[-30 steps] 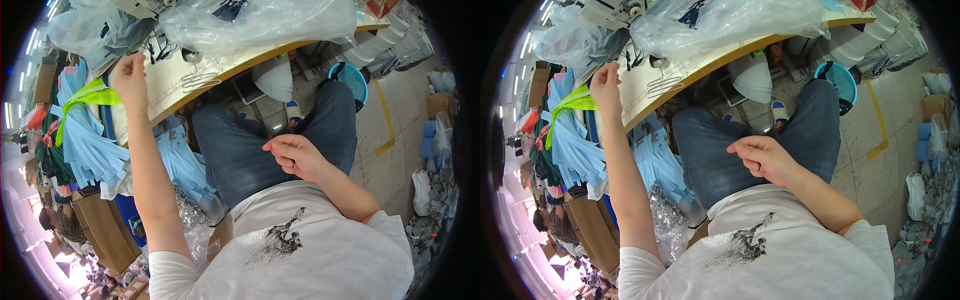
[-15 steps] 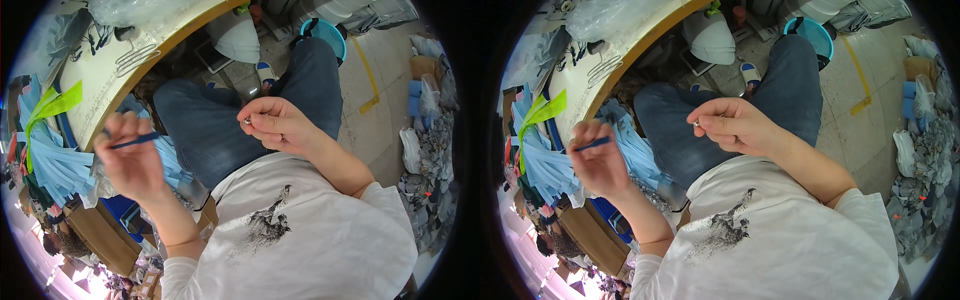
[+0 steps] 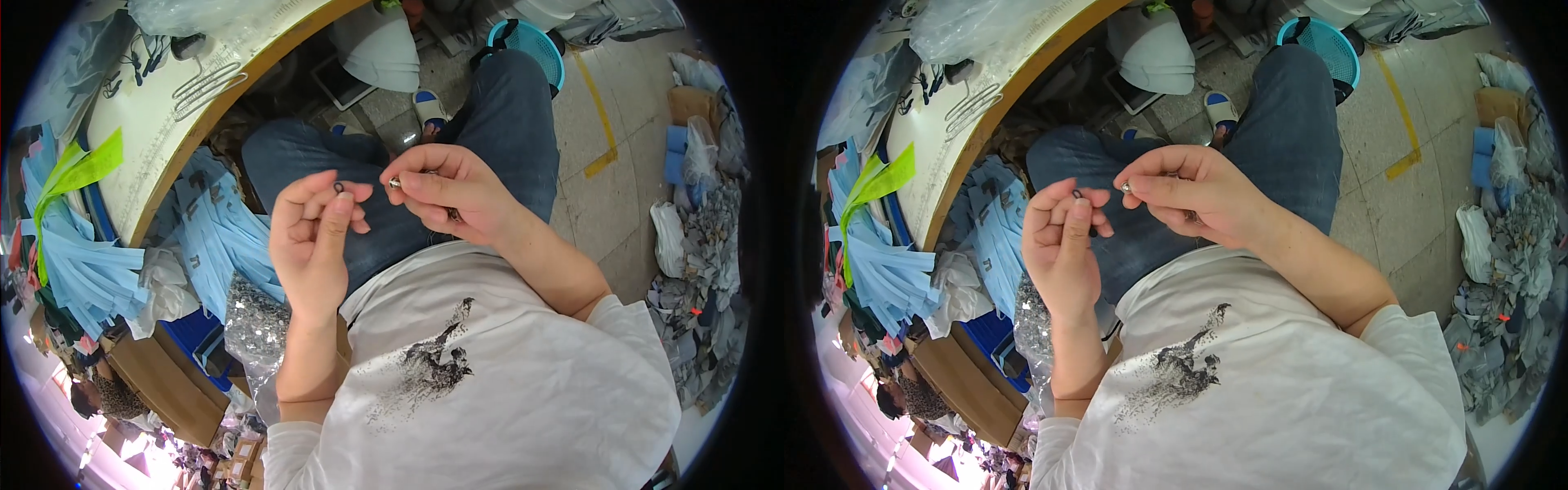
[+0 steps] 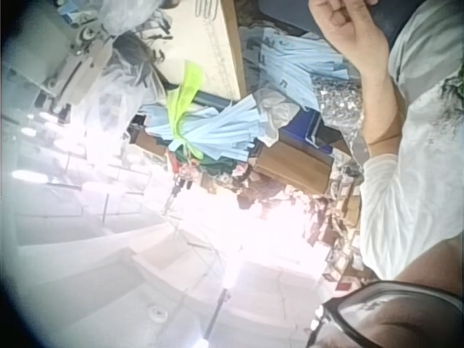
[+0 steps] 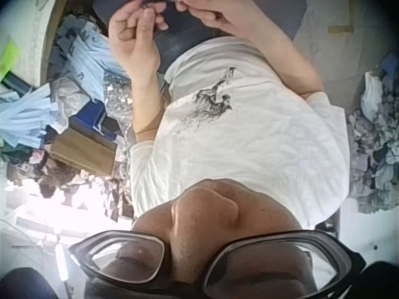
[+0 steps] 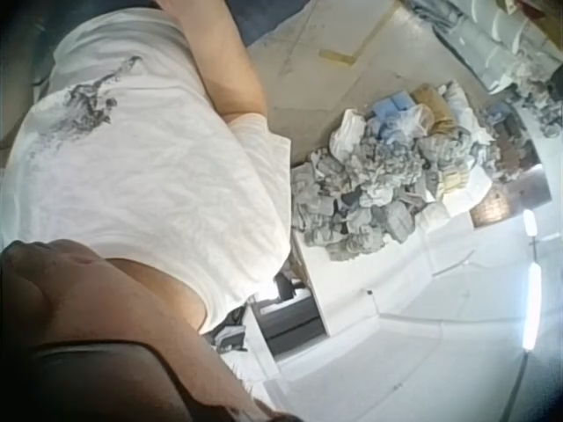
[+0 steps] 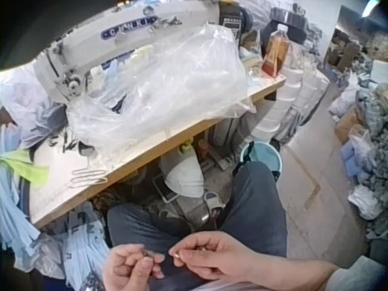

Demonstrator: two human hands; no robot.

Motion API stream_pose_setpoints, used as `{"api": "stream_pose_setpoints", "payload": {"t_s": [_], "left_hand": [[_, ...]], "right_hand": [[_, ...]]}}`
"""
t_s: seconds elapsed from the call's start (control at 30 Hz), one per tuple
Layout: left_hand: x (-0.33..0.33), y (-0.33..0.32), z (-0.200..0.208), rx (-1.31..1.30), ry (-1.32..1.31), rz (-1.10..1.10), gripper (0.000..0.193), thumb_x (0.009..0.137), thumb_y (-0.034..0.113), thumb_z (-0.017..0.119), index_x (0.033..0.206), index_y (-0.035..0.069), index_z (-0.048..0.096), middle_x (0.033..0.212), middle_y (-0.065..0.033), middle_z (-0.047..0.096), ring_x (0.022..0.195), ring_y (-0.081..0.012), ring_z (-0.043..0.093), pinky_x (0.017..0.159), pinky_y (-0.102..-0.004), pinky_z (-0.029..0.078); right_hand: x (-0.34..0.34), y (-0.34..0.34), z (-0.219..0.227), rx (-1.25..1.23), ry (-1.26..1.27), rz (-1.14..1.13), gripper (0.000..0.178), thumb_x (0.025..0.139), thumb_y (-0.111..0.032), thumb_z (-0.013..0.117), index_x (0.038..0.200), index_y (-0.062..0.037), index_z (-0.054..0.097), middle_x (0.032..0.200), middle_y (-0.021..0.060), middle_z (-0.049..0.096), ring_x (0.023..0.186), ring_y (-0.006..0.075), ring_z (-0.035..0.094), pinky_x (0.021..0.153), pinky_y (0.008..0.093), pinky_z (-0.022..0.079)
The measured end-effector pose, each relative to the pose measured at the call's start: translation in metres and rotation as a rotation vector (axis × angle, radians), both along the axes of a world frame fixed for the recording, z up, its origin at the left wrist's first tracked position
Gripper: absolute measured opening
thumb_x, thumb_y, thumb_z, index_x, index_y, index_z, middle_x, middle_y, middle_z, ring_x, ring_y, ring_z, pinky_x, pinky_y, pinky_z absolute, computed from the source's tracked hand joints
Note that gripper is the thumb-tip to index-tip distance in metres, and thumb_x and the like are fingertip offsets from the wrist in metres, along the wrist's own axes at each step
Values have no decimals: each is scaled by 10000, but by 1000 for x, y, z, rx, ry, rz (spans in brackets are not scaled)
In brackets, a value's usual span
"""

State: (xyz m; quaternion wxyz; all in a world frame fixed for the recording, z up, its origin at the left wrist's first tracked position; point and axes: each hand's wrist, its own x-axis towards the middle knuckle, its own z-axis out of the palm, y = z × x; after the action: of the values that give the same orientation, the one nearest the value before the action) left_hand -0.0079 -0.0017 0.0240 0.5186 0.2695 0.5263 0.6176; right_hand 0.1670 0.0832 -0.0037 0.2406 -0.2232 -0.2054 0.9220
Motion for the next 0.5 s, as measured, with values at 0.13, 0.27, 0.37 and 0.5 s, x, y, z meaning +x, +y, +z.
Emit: {"api": "stream_pose_setpoints", "payload": {"t_s": [0.13,0.27,0.37,0.5], "left_hand": [[5,1,-12,57,111,-64,136,937,-12,563,1064,-48,593,1054,-141,650,826,-127,619,707,-244,533],[7,-1,-12,50,186,-57,132,913,-46,576,1042,-46,600,986,-130,655,804,-143,614,663,-268,529],[13,-2,-5,2,116,27,134,876,-74,626,1007,-59,603,1006,-130,637,821,-126,613,666,-227,525],[14,-1,-8,49,163,-1,138,850,-94,650,976,-60,606,996,-127,637,819,-126,608,664,-222,518]], "right_hand": [[-2,-1,-2,87,-99,-13,204,944,-147,614,1079,2,646,834,36,621,532,24,441,394,169,275],[-6,-3,-4,70,-125,-83,211,922,-158,652,1055,5,659,730,2,589,496,17,414,382,175,243],[-4,-4,-7,59,-128,-53,175,921,-150,652,1021,-8,652,785,26,604,501,36,430,403,177,288],[-5,-2,-1,65,-112,-29,141,920,-129,650,997,-12,648,702,-2,558,476,27,398,396,184,264]]}}
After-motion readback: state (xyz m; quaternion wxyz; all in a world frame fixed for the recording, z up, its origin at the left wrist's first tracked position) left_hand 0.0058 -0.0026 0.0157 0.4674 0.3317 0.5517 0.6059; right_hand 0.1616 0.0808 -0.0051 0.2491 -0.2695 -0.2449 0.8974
